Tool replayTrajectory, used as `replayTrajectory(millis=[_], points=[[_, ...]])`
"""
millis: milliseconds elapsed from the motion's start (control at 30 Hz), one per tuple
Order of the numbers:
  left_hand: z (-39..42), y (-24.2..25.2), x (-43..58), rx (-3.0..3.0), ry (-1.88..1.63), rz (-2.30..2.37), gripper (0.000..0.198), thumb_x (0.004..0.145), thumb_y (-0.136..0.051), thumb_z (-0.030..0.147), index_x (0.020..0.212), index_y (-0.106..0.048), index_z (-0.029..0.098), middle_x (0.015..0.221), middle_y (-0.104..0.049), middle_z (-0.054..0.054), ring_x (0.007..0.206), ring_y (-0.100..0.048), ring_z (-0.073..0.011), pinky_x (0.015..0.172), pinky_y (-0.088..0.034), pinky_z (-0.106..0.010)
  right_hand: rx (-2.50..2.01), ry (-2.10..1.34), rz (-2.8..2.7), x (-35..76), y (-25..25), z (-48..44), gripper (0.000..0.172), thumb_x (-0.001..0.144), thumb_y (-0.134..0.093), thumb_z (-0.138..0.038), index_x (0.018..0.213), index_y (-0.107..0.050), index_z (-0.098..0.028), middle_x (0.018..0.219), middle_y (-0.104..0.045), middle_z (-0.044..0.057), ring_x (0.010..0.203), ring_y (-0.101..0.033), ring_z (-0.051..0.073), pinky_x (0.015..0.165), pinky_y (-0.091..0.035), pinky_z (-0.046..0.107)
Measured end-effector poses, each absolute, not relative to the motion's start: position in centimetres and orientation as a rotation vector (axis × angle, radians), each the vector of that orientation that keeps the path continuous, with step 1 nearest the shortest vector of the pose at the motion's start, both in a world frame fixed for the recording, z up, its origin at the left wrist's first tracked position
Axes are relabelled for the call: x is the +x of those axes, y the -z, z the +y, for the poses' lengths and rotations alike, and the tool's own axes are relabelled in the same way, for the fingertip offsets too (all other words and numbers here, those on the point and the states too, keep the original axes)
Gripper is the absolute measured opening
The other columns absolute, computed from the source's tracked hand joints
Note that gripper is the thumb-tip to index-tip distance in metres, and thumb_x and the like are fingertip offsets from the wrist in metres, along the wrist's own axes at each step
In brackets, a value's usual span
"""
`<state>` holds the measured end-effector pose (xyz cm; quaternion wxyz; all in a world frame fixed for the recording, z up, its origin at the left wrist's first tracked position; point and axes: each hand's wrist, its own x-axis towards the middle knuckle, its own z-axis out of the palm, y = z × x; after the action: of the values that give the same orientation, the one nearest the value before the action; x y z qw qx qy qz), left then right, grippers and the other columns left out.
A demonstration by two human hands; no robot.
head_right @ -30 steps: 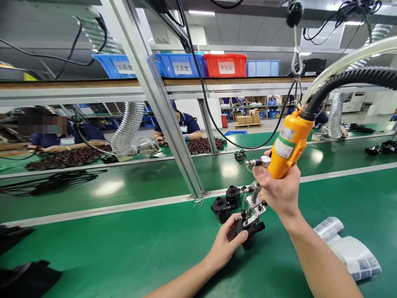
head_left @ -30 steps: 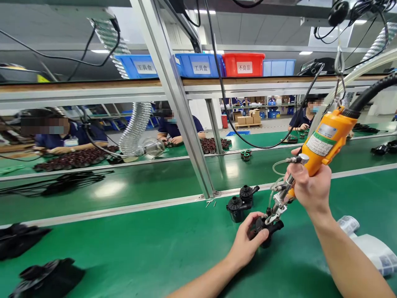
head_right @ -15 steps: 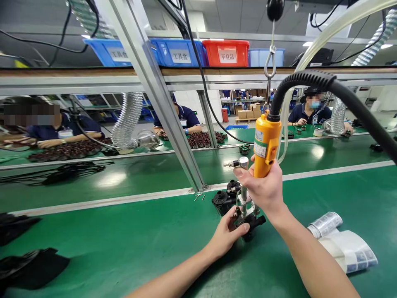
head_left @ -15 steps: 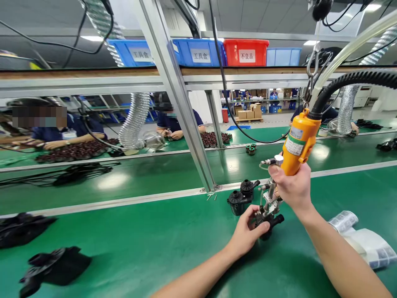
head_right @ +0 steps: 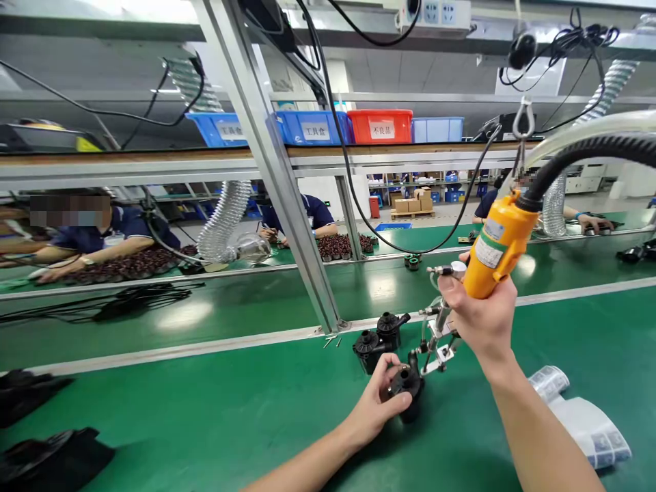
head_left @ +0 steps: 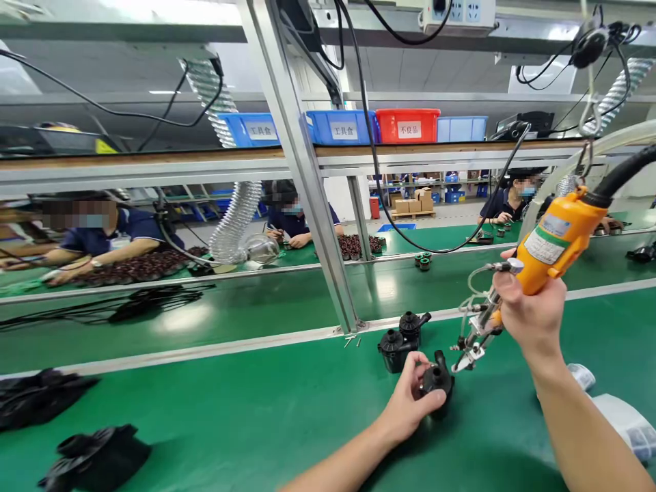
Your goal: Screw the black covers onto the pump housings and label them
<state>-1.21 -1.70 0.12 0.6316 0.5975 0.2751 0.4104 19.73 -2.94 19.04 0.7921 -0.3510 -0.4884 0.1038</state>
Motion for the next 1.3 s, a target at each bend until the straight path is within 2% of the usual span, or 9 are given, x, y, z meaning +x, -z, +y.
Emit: replayTrajectory(millis=[100, 200, 333, 500, 667, 800, 967, 1133, 1300], points=[[-1.5, 0.4, -0.5, 1.300, -1.002, 0.629, 0.074, 0.079, -0.084, 0.053, 0.134, -0.042, 0.027, 0.110, -0.065, -0.005, 0.098, -0.063, -0.0205, 0.087, -0.046, -0.032, -0.772, -0.301, -1.068, 19.3, -19.0, -3.4, 0.039, 0.071, -0.083, -0.043, 0.096, -0.062, -0.021, 0.068, -0.058, -0.003, 0.053, -0.052, 0.012, 0.047, -0.046, 0.026], [-0.9, 0.8, -0.5, 1.280, -0.958, 0.623, 0.079, 0.080, -0.084, 0.049, 0.144, -0.044, 0.026, 0.121, -0.066, -0.009, 0.114, -0.063, -0.0255, 0.099, -0.046, -0.037, -0.752, -0.433, -1.046, 18.4, -18.9, -3.2, 0.041, 0.071, -0.083, -0.041, 0.099, -0.061, -0.021, 0.068, -0.057, -0.004, 0.051, -0.051, 0.011, 0.046, -0.046, 0.025], [-0.1, 0.7, -0.9, 1.302, -0.908, 0.631, 0.087, 0.076, -0.089, 0.041, 0.151, -0.047, 0.027, 0.134, -0.066, -0.011, 0.127, -0.060, -0.0298, 0.111, -0.042, -0.043, -0.732, -0.477, -1.049, 18.1, -18.8, -3.1, 0.040, 0.073, -0.081, -0.044, 0.097, -0.059, -0.022, 0.068, -0.055, -0.004, 0.051, -0.052, 0.012, 0.047, -0.047, 0.027], [0.5, 0.3, -1.1, 1.330, -0.834, 0.622, 0.082, 0.075, -0.089, 0.037, 0.148, -0.054, 0.027, 0.143, -0.063, -0.010, 0.135, -0.056, -0.0316, 0.117, -0.039, -0.046, -0.749, -0.480, -1.060, 18.0, -18.9, -3.3, 0.045, 0.072, -0.082, -0.048, 0.100, -0.058, -0.023, 0.066, -0.055, -0.005, 0.049, -0.051, 0.012, 0.045, -0.046, 0.027], [0.5, -0.1, -1.0, 1.257, -0.820, 0.646, 0.082, 0.070, -0.092, 0.032, 0.144, -0.057, 0.026, 0.141, -0.067, -0.010, 0.130, -0.060, -0.0310, 0.114, -0.042, -0.047, -0.787, -0.463, -1.125, 16.8, -18.4, -2.6, 0.043, 0.071, -0.083, -0.050, 0.092, -0.057, -0.022, 0.063, -0.051, -0.005, 0.052, -0.048, 0.011, 0.049, -0.046, 0.026], [0.2, -0.6, -0.8, 1.249, -0.816, 0.647, 0.082, 0.066, -0.094, 0.032, 0.141, -0.061, 0.024, 0.143, -0.065, -0.011, 0.128, -0.061, -0.0319, 0.112, -0.045, -0.047, -0.818, -0.527, -1.198, 15.9, -17.8, -2.0, 0.046, 0.070, -0.085, -0.049, 0.089, -0.054, -0.022, 0.058, -0.044, -0.009, 0.048, -0.040, 0.009, 0.045, -0.038, 0.024], [-0.1, -1.2, -0.8, 1.225, -0.836, 0.690, 0.078, 0.065, -0.094, 0.030, 0.137, -0.062, 0.024, 0.132, -0.071, -0.010, 0.125, -0.061, -0.0311, 0.109, -0.045, -0.045, -0.818, -0.617, -1.165, 15.3, -17.4, -1.8, 0.049, 0.066, -0.088, -0.049, 0.087, -0.052, -0.022, 0.063, -0.048, -0.008, 0.051, -0.044, 0.009, 0.046, -0.039, 0.024], [-0.4, -1.1, -0.8, 1.237, -0.814, 0.672, 0.078, 0.065, -0.095, 0.031, 0.133, -0.057, 0.024, 0.121, -0.072, -0.008, 0.107, -0.066, -0.0246, 0.096, -0.050, -0.038, -0.817, -0.580, -1.165, 15.5, -17.0, -1.3, 0.047, 0.069, -0.087, -0.047, 0.091, -0.055, -0.020, 0.063, -0.050, -0.007, 0.052, -0.046, 0.010, 0.048, -0.042, 0.024], [-1.1, -0.2, -0.6, 1.200, -1.082, 0.764, 0.060, 0.070, -0.093, 0.037, 0.107, -0.048, 0.025, 0.102, -0.068, 0.000, 0.089, -0.065, -0.0155, 0.082, -0.051, -0.028, -0.730, -0.361, -1.085, 18.4, -18.5, -1.8, 0.044, 0.071, -0.084, -0.047, 0.097, -0.060, -0.020, 0.068, -0.055, -0.005, 0.055, -0.051, 0.011, 0.052, -0.048, 0.025]])
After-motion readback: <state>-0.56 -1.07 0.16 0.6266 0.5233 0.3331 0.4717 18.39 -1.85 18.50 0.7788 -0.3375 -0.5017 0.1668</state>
